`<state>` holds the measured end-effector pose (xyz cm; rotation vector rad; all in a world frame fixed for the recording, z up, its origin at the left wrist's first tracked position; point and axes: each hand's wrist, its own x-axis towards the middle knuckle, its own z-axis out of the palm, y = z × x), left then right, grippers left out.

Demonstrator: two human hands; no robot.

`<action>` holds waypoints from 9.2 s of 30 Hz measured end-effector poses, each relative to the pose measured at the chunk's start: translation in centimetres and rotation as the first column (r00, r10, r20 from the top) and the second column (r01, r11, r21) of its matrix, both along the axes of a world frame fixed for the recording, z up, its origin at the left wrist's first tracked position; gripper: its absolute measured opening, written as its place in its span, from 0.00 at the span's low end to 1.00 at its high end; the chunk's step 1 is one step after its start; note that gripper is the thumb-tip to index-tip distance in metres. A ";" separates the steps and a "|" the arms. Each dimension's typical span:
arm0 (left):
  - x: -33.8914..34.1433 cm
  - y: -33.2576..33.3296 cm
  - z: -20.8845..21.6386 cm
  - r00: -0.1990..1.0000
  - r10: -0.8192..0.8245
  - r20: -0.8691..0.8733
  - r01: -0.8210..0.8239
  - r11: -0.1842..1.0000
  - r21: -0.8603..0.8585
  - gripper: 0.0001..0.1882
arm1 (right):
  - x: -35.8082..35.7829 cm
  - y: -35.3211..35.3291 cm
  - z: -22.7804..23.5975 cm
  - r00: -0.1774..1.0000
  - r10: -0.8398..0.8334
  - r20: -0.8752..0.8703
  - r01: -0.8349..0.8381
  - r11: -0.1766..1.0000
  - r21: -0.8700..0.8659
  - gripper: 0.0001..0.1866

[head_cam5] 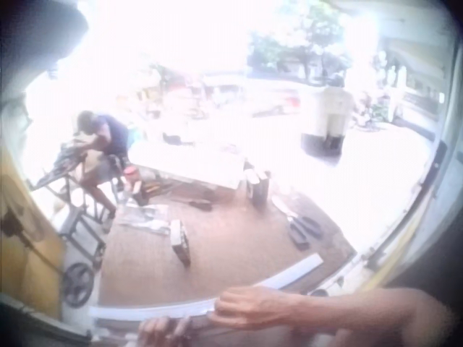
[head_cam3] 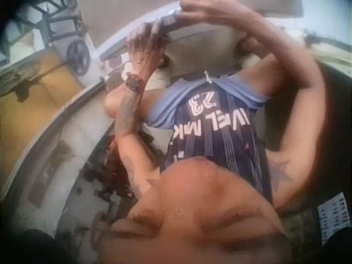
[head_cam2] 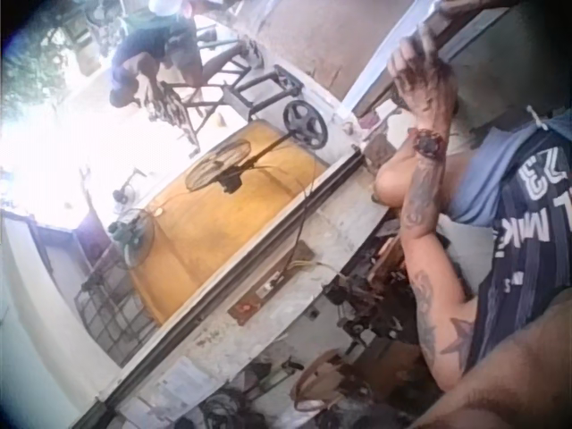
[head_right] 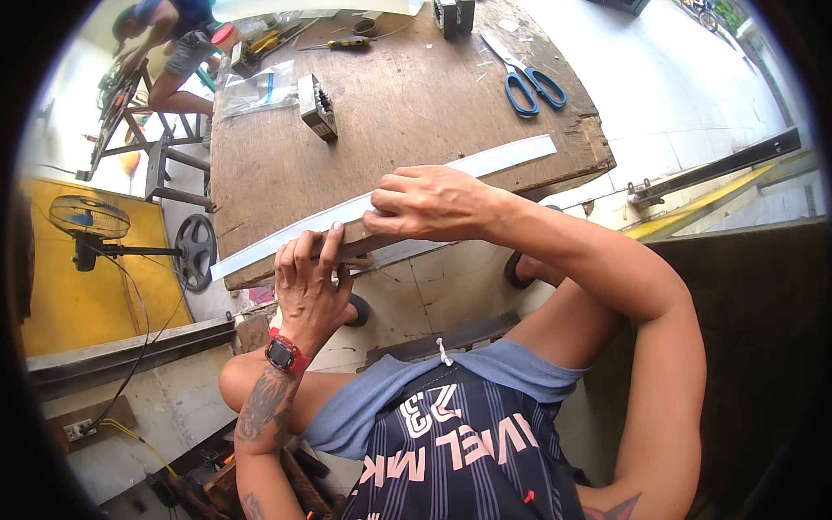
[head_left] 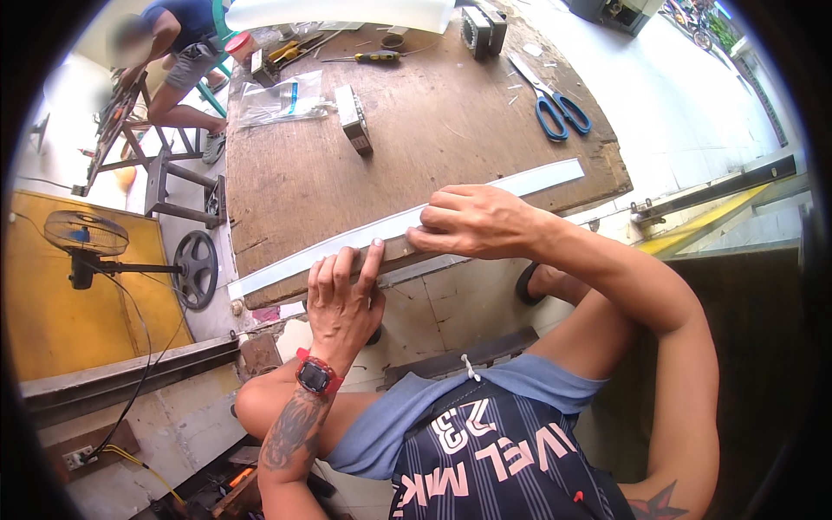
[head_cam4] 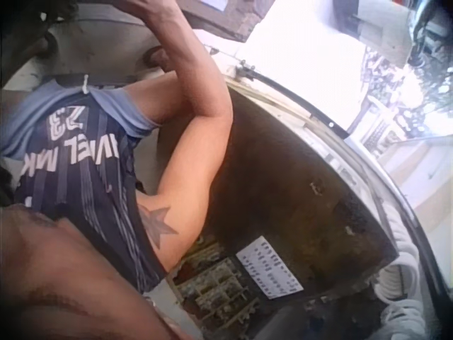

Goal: The person inserts small white rectangular pieces into slots on a square electronic component, then measures and cuts strips of white tape using scissors and applies them to the component. The person handles the component and tape repeatedly while seated at a workbench.

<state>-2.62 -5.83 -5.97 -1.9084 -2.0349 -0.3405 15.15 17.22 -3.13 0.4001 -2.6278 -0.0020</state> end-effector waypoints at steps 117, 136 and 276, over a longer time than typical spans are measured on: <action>3.2 3.5 -1.0 1.000 0.016 -0.018 -0.016 0.999 -0.031 0.44 | 0.6 0.7 -0.1 0.998 -0.058 0.019 0.058 0.998 -0.033 0.19; 0.9 1.6 0.9 0.999 0.019 0.028 -0.018 1.000 -0.018 0.38 | -2.1 -1.4 1.2 0.989 -0.101 0.113 0.107 0.993 -0.048 0.17; 1.5 5.3 9.1 0.305 -0.179 0.935 0.149 0.979 0.138 0.15 | 3.0 -5.0 7.9 0.969 0.136 0.205 0.239 -0.320 -0.917 0.28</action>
